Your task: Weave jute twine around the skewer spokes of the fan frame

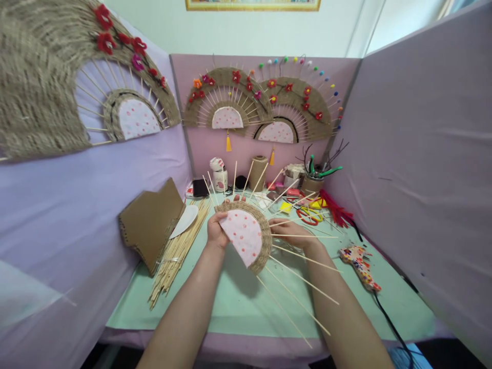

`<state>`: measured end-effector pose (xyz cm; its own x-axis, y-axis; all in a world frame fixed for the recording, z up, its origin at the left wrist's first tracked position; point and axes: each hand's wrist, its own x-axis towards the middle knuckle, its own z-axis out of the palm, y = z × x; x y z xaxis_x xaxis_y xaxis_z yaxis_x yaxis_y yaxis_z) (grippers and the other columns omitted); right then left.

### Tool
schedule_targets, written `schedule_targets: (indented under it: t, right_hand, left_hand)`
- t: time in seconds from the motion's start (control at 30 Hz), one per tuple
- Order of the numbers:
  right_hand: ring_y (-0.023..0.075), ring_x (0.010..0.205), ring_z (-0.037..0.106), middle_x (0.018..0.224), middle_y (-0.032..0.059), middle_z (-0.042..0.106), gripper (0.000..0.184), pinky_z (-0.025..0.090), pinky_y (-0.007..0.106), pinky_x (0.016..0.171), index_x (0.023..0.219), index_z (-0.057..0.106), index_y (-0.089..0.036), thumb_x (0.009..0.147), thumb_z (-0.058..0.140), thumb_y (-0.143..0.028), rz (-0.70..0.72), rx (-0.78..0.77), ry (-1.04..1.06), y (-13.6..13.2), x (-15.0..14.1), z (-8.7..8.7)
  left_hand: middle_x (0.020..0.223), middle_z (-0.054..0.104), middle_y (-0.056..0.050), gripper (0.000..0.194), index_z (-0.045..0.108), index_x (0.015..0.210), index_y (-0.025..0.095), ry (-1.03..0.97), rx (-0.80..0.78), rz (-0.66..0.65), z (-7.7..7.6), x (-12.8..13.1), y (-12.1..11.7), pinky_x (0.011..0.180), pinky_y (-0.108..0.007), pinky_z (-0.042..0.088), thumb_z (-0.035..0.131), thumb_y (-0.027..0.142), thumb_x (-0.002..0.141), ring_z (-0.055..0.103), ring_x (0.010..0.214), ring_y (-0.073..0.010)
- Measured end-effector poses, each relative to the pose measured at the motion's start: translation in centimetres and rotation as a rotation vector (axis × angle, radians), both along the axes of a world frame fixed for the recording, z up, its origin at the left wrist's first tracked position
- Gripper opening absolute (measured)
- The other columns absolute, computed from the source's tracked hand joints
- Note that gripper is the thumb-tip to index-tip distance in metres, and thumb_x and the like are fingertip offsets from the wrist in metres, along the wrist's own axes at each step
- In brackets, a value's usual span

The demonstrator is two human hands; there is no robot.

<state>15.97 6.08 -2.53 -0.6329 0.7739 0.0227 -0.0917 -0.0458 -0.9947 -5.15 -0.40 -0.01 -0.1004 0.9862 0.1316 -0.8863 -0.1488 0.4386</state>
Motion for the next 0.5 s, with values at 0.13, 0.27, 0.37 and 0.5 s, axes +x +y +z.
schedule_targets:
  t: [0.13,0.27,0.37,0.5]
  right_hand:
    - [0.0184,0.090,0.061,0.092,0.0050,0.069,0.023,0.045,0.031,0.079,0.087,0.067,-0.020,0.075,0.068,-0.040,-0.162,-0.001,0.178,0.6,-0.5,0.4]
    - [0.0208,0.093,0.062,0.100,0.0062,0.069,0.034,0.048,0.032,0.077,0.097,0.066,-0.021,0.071,0.072,-0.042,-0.050,-0.142,0.343,0.0,-0.7,0.7]
    - [0.0186,0.080,0.064,0.090,0.0046,0.070,0.031,0.050,0.030,0.068,0.098,0.066,-0.021,0.071,0.072,-0.037,0.011,-0.197,0.283,-0.5,-0.8,0.7]
    - [0.0141,0.066,0.063,0.080,0.0010,0.070,0.025,0.049,0.026,0.061,0.093,0.067,-0.022,0.068,0.074,-0.024,0.014,-0.241,0.261,-0.6,-1.2,0.3]
  left_hand:
    - [0.121,0.063,-0.011,0.050,0.060,0.108,0.016,0.003,-0.010,-0.035,-0.1,0.4,-0.1,0.102,-0.051,0.037,0.049,0.006,0.059,0.053,0.120,-0.0317]
    - [0.119,0.064,-0.011,0.054,0.058,0.111,0.016,0.031,-0.047,-0.055,-0.3,0.7,0.2,0.101,-0.052,0.038,0.049,0.006,0.058,0.056,0.116,-0.0324]
    - [0.117,0.065,-0.012,0.055,0.058,0.110,0.015,0.045,-0.069,-0.041,-0.6,0.7,0.6,0.101,-0.052,0.038,0.049,0.005,0.057,0.057,0.114,-0.0321]
    - [0.112,0.067,-0.012,0.056,0.058,0.111,0.014,0.064,-0.133,0.009,-0.8,0.6,1.1,0.100,-0.051,0.039,0.050,0.005,0.056,0.061,0.108,-0.0308]
